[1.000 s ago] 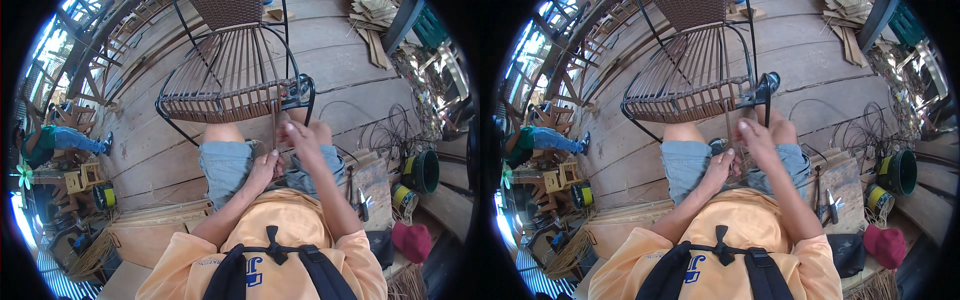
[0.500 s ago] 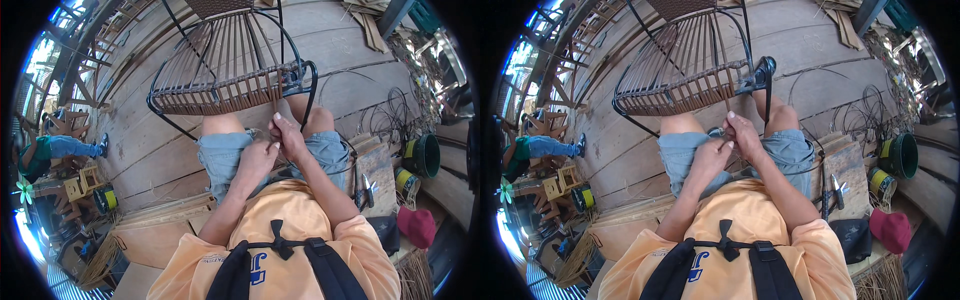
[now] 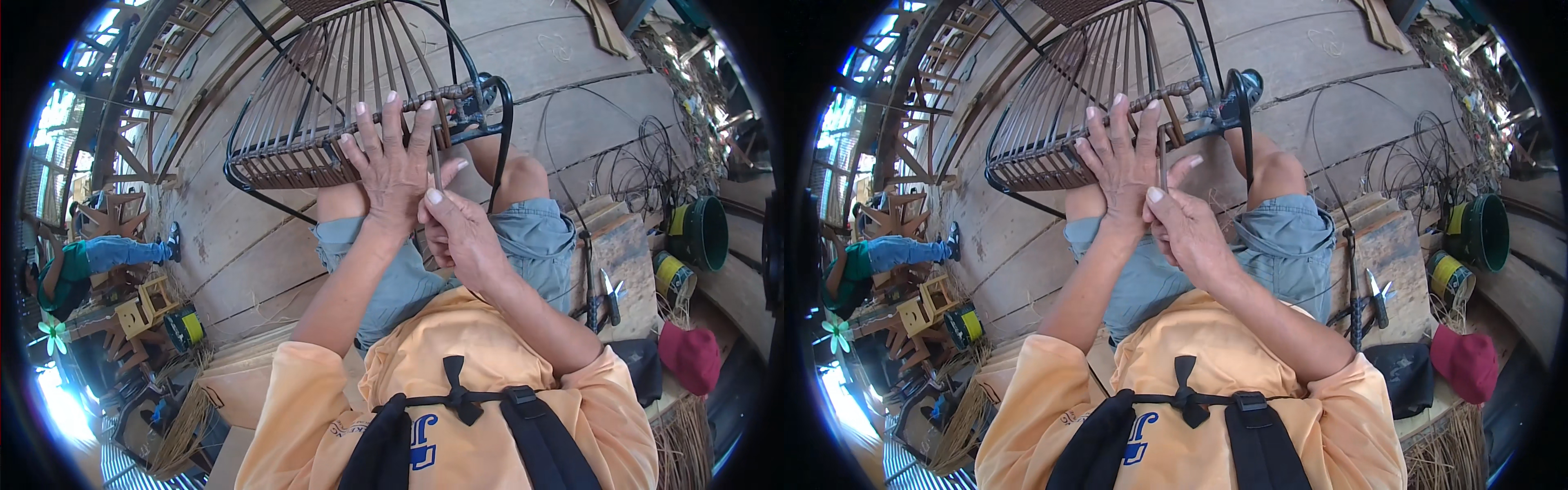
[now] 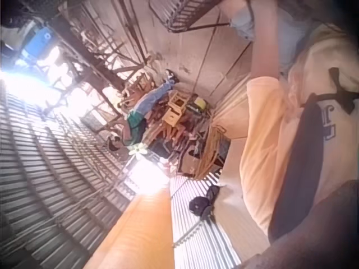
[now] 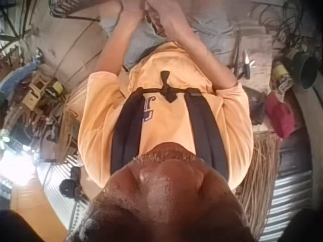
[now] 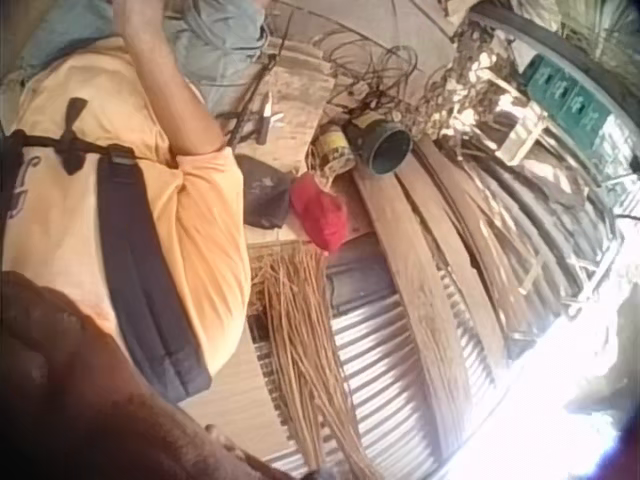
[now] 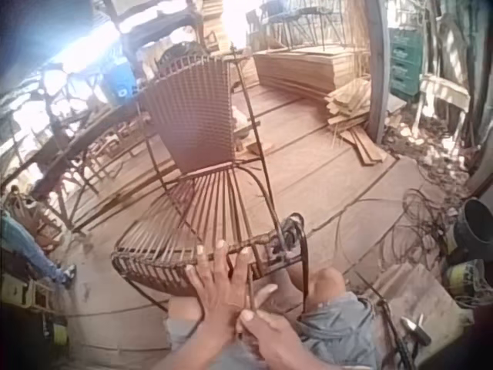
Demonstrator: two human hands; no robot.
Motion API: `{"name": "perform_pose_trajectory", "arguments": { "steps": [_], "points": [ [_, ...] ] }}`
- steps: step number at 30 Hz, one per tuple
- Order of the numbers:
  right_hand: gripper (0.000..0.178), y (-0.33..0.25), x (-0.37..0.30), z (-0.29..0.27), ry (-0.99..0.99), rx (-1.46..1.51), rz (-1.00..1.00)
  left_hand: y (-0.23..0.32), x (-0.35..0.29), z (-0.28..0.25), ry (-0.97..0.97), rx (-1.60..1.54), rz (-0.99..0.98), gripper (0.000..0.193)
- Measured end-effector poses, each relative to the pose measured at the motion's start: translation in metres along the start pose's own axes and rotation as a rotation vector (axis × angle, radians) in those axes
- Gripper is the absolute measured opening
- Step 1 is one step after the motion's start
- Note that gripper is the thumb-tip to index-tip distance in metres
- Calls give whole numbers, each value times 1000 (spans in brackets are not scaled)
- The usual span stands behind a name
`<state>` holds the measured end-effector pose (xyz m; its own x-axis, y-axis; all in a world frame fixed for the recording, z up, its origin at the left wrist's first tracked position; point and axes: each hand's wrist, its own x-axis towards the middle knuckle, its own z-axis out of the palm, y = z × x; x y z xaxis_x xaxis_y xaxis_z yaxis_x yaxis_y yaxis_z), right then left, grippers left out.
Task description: Weaving and repairing a chair using synthetic rattan strips.
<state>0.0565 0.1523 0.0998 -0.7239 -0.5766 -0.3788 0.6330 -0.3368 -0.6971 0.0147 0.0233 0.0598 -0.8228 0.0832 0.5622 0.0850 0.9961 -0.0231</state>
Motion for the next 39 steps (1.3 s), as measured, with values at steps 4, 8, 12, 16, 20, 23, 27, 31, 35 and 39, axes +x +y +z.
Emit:
{"name": "perform_pose_trajectory", "arguments": {
  "steps": [4,8,12,16,20,23,27,31,35,39],
  "points": [
    [34,6,1,-8,9,28,17,5,0,7,-24,20,-35,65],
    [32,5,2,-8,-12,33,39,5,0,10,-28,65,-34,49],
    [31,6,2,-10,4,73,97,5,2,3,-41,46,-23,41],
    [30,4,1,-8,19,54,97,5,5,4,-28,51,-11,40],
    [28,-8,-9,1,44,-8,8,4,1,1,-36,37,2,39],
    [27,-21,-14,6,24,-43,-5,2,0,-22,-31,-190,30,36],
    [25,-28,-6,-8,-116,-408,-126,-4,9,-39,-26,-449,212,23],
    [24,-68,10,-22,278,-693,-598,8,-4,-33,-72,-822,-66,14],
    [22,-77,46,-34,422,-944,-474,24,-17,-24,-62,-1099,-291,20],
    [20,-63,61,-25,564,-1327,-616,23,-14,-23,-19,-1114,-309,28]
  ]
}}
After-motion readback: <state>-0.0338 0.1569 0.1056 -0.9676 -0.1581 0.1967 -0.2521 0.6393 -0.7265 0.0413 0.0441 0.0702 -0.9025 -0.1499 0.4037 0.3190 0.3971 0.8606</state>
